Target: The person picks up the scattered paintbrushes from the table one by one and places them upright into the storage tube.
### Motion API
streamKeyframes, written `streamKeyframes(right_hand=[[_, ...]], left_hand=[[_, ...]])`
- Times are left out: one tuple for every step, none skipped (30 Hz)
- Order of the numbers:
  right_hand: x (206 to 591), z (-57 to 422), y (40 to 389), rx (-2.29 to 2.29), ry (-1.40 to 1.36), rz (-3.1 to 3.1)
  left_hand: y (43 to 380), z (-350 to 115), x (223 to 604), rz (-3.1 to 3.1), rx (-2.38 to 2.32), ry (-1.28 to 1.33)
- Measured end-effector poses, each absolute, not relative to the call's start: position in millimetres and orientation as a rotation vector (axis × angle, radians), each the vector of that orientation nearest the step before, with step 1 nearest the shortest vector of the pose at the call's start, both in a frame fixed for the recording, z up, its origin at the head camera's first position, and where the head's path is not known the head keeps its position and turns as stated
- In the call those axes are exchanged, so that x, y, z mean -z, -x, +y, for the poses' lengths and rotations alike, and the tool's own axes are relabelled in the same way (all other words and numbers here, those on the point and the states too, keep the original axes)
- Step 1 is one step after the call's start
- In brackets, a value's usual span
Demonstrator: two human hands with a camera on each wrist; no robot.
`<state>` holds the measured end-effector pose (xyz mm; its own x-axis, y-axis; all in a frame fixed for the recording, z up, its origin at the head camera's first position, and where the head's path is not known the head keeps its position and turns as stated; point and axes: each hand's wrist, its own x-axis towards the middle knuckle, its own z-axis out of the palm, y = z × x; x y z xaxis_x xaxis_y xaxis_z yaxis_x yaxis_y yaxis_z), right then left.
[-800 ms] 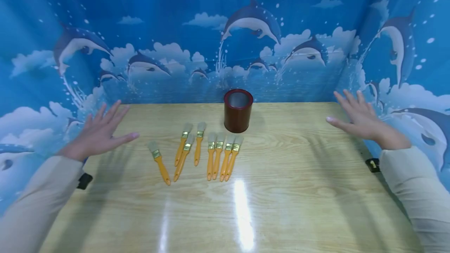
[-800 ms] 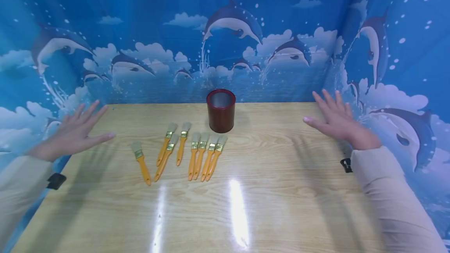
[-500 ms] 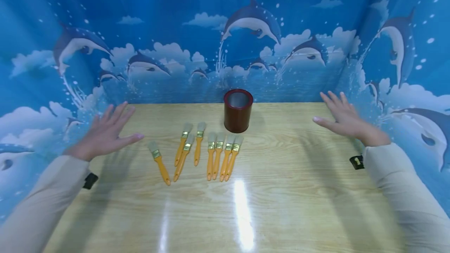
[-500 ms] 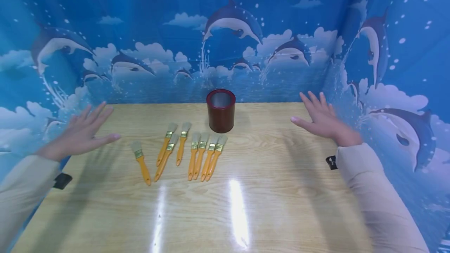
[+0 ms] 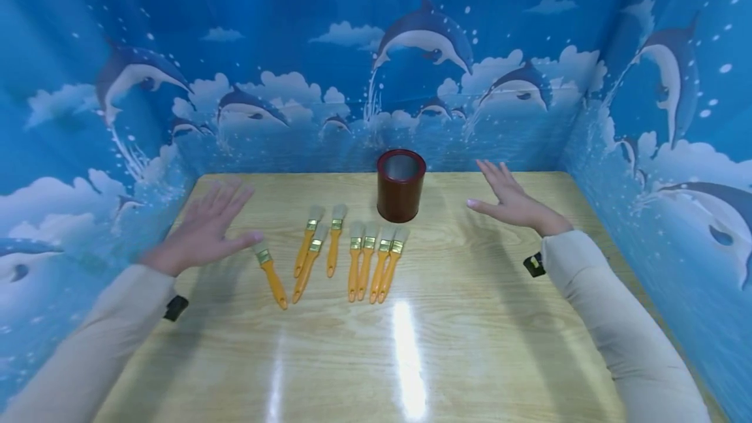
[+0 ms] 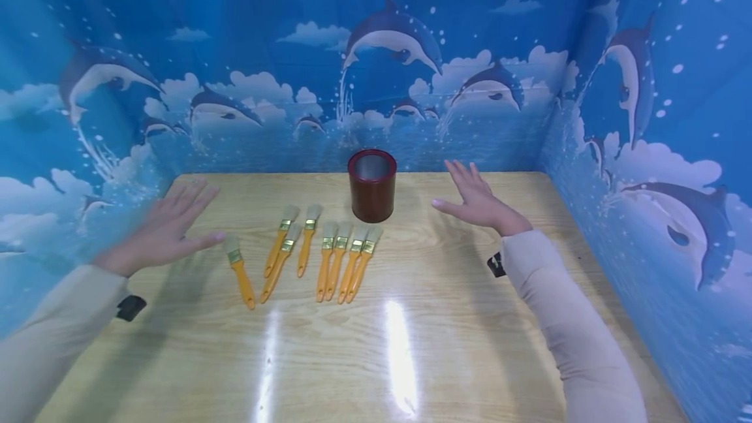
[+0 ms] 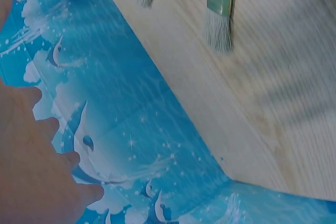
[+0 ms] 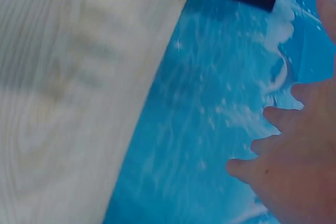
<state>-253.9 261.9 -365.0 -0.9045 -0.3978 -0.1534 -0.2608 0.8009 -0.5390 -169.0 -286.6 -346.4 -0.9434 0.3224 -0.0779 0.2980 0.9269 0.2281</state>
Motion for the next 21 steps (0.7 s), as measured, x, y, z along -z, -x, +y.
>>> streamKeyframes(right_hand=[[368, 256, 256, 0.803, 0.504, 2.710], [372, 251, 259, 0.836, 0.495, 2.695], [376, 245, 261, 0.869, 0.485, 2.678], [379, 240, 263, 0.907, 0.471, 2.660], [383, 234, 265, 0.946, 0.458, 2.640], [386, 228, 266, 0.987, 0.445, 2.621], [389, 223, 268, 1.027, 0.433, 2.606], [393, 218, 269, 1.062, 0.421, 2.592], [396, 213, 271, 1.107, 0.412, 2.577], [400, 208, 273, 1.150, 0.404, 2.562], [403, 203, 274, 1.197, 0.391, 2.545], [407, 199, 276, 1.242, 0.380, 2.530], [411, 195, 278, 1.285, 0.367, 2.516], [414, 190, 280, 1.328, 0.347, 2.502], [419, 187, 282, 1.372, 0.329, 2.489], [422, 183, 283, 1.409, 0.311, 2.478], [426, 179, 285, 1.442, 0.298, 2.468], [430, 176, 286, 1.473, 0.280, 2.463], [433, 173, 287, 1.501, 0.261, 2.456], [436, 170, 288, 1.529, 0.246, 2.445], [437, 167, 288, 1.553, 0.233, 2.432]], left_hand=[[169, -285, 349, 2.967, -0.341, -0.482], [169, -284, 351, 2.963, -0.363, -0.481], [168, -283, 353, 2.959, -0.385, -0.481], [168, -281, 355, 2.956, -0.403, -0.484], [167, -280, 357, 2.953, -0.424, -0.490], [166, -279, 359, 2.951, -0.440, -0.496], [165, -277, 361, 2.945, -0.450, -0.502], [164, -276, 363, 2.942, -0.459, -0.509], [163, -275, 366, 2.938, -0.464, -0.519], [163, -273, 368, 2.933, -0.469, -0.527], [162, -272, 370, 2.927, -0.475, -0.536], [161, -271, 371, 2.922, -0.472, -0.537], [161, -270, 373, 2.916, -0.472, -0.540], [160, -269, 374, 2.911, -0.476, -0.546], [159, -268, 375, 2.905, -0.474, -0.550], [159, -267, 376, 2.900, -0.475, -0.554], [159, -266, 377, 2.897, -0.474, -0.558], [158, -265, 378, 2.894, -0.472, -0.564], [158, -265, 379, 2.891, -0.472, -0.570], [158, -264, 381, 2.888, -0.474, -0.572], [158, -264, 382, 2.888, -0.466, -0.574]])
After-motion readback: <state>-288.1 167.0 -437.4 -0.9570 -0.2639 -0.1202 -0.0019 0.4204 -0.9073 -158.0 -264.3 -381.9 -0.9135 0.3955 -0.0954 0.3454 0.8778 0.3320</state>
